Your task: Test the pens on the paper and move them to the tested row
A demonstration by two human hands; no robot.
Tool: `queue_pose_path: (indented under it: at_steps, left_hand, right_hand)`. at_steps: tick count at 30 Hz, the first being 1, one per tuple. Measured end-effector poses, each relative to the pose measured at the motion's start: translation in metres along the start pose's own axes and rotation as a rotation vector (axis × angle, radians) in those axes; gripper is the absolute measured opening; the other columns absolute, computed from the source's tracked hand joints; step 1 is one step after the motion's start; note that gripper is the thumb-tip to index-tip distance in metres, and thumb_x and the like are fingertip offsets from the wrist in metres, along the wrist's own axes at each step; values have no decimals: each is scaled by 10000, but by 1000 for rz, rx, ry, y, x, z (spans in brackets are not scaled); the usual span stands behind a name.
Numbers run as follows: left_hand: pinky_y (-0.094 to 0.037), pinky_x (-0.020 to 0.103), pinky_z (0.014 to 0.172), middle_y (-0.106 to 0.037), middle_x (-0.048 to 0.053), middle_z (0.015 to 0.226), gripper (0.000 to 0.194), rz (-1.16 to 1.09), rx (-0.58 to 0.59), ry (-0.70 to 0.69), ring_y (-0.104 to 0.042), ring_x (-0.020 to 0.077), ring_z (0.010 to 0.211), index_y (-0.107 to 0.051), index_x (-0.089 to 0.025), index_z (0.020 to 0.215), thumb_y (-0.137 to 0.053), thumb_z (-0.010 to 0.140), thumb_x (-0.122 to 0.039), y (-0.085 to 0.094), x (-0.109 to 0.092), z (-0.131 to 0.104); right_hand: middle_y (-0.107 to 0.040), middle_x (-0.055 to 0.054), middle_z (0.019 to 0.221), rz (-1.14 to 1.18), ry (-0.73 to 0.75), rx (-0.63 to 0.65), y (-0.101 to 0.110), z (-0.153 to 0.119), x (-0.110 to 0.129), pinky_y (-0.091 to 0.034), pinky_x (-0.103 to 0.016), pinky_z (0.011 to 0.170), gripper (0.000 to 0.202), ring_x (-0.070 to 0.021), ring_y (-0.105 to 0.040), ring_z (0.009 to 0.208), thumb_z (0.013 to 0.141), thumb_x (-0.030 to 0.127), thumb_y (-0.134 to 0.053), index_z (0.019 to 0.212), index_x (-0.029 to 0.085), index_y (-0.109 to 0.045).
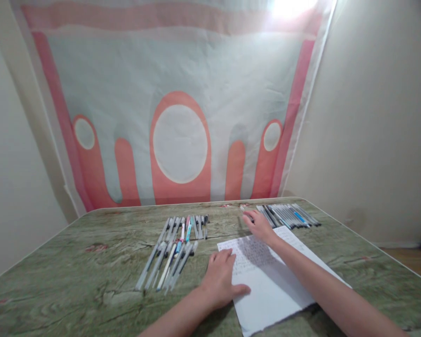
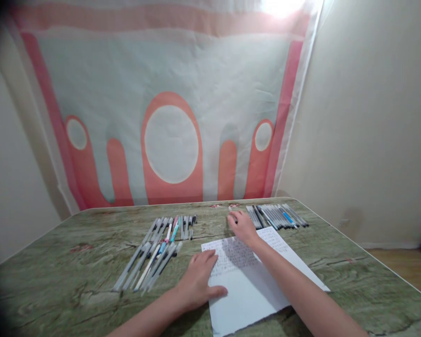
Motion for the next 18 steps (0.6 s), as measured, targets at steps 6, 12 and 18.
queue_pose_path:
  at_steps: [6, 12, 18]
  left_hand:
    - [-106, 433, 1032, -392, 120, 1300, 781, 50, 21, -54, -302, 264, 1212, -439, -183, 1196, -533, 579, -653, 4, -1, -1]
    - [-110, 455, 1028, -371, 147, 1314, 834, 27, 56, -104, -283, 274, 1226, -415, -160, 1221, -499, 581, -688, 3, -2, -4]
    - [-138, 472, 1012, -382, 144, 1303, 834, 20, 63, -101, -319, 284, 1196, -424, -163, 1204, -495, 571, -701, 6, -4, -6]
  right_hand:
    - [-569, -131, 973, -520, -76, 121, -2, 5, -55, -314, -342, 813, 339, -247, -477, 956, 812, 380, -423, 1017, 173, -597]
    - [-558, -135, 960, -614, -48, 110, -1, -2, -64, -298, -370, 807, 355, -267, -446, 971, 816, 433, -391, 862, 195, -650]
    - [-596, -107, 907, -362, 22, 143, -38, 22, -18, -331, -296, 802, 275, -207, -509, 907, 795, 356, -451, 879, 162, -626]
Point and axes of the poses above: each hand's wrist, its own z-axis towards the middle knuckle, its own y-axis out of the back of the hand, x = y × z, the point moved 1 cm from there along z, towards the middle knuckle
